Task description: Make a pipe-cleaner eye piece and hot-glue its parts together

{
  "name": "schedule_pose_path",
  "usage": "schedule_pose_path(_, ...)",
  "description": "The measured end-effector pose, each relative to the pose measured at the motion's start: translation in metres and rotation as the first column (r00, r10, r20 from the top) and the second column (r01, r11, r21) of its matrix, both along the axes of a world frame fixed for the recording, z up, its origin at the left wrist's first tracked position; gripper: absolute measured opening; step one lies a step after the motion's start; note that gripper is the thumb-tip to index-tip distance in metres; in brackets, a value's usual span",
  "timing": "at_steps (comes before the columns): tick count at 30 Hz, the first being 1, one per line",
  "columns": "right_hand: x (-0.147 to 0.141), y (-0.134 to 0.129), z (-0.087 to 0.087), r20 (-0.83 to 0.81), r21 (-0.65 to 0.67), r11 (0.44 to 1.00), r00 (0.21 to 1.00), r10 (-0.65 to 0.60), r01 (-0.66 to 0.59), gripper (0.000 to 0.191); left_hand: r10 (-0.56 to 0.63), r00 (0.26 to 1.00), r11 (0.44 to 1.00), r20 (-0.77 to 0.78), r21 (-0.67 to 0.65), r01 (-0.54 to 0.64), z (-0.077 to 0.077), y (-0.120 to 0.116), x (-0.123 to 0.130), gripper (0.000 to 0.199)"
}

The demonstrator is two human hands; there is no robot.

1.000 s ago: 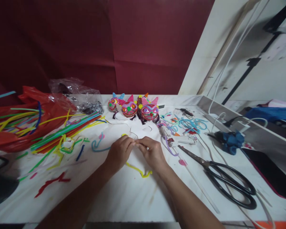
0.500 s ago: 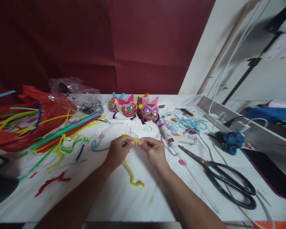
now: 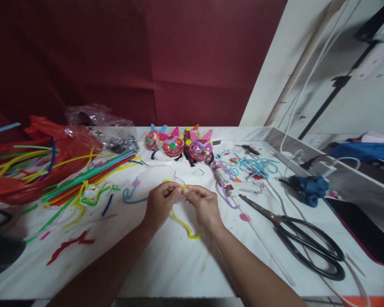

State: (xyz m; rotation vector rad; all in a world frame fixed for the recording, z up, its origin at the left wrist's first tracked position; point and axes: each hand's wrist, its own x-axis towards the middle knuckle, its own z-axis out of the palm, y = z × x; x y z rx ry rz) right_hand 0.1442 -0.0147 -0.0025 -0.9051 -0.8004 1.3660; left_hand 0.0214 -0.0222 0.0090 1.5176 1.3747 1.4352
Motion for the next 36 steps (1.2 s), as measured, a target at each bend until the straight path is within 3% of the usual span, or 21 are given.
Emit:
schedule_pose_path(2, 0.001, 0.0, -0.002, 0.028, 0.02, 1.0, 0.999, 0.017, -0.017, 0.024, -0.001, 0.999, 1.0, -0.04, 0.005, 0.001, 0.0, 0.0, -0.001, 0.021)
schedule_pose_path(5, 0.007, 0.003, -0.002, 0.222, 0.118, 0.99, 0.974, 0.044, -0.071, 0.025, 0.008, 0.983, 0.998, -0.181, 0.058, 0.002, 0.001, 0.002, -0.006, 0.018)
schedule_pose_path(7, 0.014, 0.005, -0.001, 0.41, 0.264, 0.96, 0.912, -0.026, -0.091, 0.023, 0.032, 0.95, 0.989, -0.309, 0.145, 0.014, 0.001, 0.003, -0.009, 0.014)
schedule_pose_path(10, 0.023, 0.007, 0.001, 0.608, 0.486, 0.858, 0.769, -0.196, -0.166, 0.013, 0.054, 0.885, 0.955, -0.462, 0.282, 0.089, -0.002, 0.004, -0.013, 0.014)
schedule_pose_path(13, 0.028, 0.008, 0.001, 0.701, 0.548, 0.79, 0.667, -0.253, -0.276, 0.015, 0.064, 0.829, 0.923, -0.556, 0.349, 0.163, -0.008, 0.004, -0.015, 0.018)
schedule_pose_path(15, 0.029, 0.007, 0.001, 0.721, 0.531, 0.797, 0.647, -0.248, -0.287, 0.016, 0.056, 0.807, 0.91, -0.588, 0.362, 0.201, -0.008, 0.004, -0.016, 0.02)
schedule_pose_path(19, 0.029, 0.007, 0.001, 0.691, 0.431, 0.877, 0.702, -0.171, -0.21, 0.015, 0.03, 0.836, 0.906, -0.548, 0.368, 0.208, -0.001, 0.005, -0.019, 0.02)
schedule_pose_path(24, 0.026, 0.007, -0.001, 0.59, 0.258, 0.956, 0.806, -0.041, -0.14, 0.019, 0.011, 0.9, 0.953, -0.435, 0.277, 0.123, 0.006, 0.005, -0.021, 0.016)
schedule_pose_path(30, 0.019, 0.004, 0.005, 0.354, 0.093, 0.993, 0.934, 0.036, -0.074, 0.016, -0.016, 0.977, 0.988, -0.215, 0.149, 0.049, -0.001, 0.005, -0.017, 0.015)
schedule_pose_path(36, 0.011, 0.0, 0.014, 0.124, -0.023, 0.998, 0.991, 0.054, -0.052, 0.018, -0.039, 0.996, 0.999, -0.083, 0.033, 0.042, -0.007, 0.006, -0.011, 0.018)
